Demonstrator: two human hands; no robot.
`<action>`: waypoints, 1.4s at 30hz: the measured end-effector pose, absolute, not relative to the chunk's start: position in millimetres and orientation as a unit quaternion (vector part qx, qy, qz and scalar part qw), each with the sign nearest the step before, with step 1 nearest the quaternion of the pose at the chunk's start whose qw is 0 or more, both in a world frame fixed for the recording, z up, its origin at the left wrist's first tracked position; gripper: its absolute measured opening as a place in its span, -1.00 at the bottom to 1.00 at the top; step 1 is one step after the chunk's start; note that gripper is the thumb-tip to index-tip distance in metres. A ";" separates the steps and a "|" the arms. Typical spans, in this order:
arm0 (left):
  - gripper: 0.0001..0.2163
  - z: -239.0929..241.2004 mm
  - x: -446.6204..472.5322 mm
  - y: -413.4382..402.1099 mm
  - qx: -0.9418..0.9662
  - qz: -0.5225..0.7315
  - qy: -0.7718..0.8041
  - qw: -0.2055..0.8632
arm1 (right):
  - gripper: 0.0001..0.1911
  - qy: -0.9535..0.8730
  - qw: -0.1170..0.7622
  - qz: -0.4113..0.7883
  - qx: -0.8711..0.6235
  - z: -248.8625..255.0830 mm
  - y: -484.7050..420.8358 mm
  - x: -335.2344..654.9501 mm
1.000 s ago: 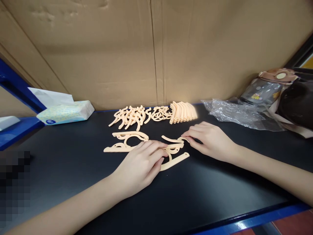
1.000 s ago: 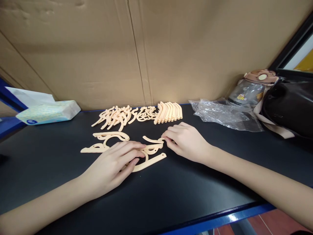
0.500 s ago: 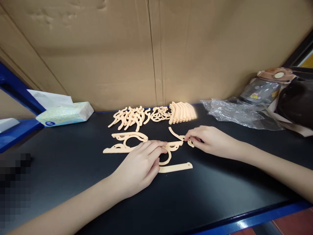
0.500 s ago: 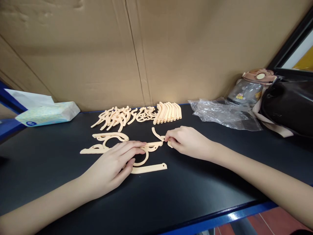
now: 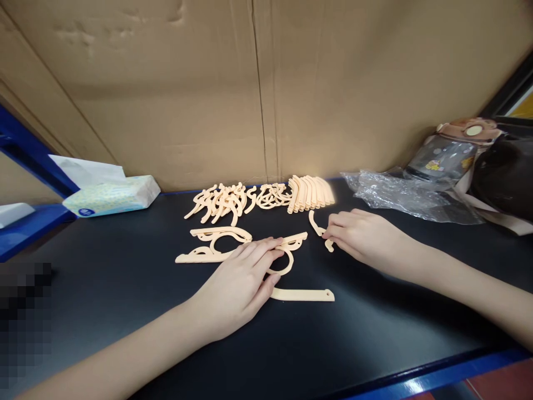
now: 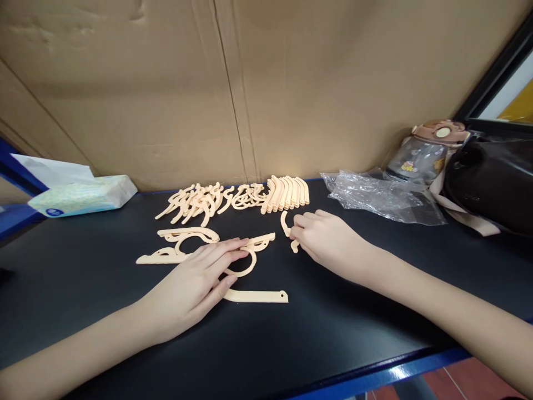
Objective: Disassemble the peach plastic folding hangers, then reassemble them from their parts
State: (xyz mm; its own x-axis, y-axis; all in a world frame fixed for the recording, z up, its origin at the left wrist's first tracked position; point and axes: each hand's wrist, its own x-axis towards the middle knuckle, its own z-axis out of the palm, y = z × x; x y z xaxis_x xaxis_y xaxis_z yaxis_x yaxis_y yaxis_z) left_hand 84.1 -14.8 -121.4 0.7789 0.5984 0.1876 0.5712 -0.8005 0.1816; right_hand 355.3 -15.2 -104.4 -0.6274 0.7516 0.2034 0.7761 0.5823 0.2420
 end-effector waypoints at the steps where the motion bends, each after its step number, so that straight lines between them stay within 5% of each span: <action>1: -0.68 -120.9 84.0 -15.0 0.941 0.115 0.312 0.057 | -0.81 -0.886 0.041 -0.165 -0.431 -105.4 -15.3 355.2; 11: -0.40 -118.0 85.4 -15.1 0.943 0.106 0.311 0.050 | -0.75 -0.887 0.047 -0.172 -0.427 -105.2 -15.3 354.7; 29: -0.88 -117.3 88.1 -17.2 0.956 0.152 0.245 0.056 | -0.83 -0.895 0.070 -0.179 -0.401 -112.4 -14.9 339.8; 42: -0.88 -116.3 86.6 -16.2 0.960 0.114 0.241 0.081 | -0.84 -0.901 0.072 -0.187 -0.385 -119.1 -15.2 339.6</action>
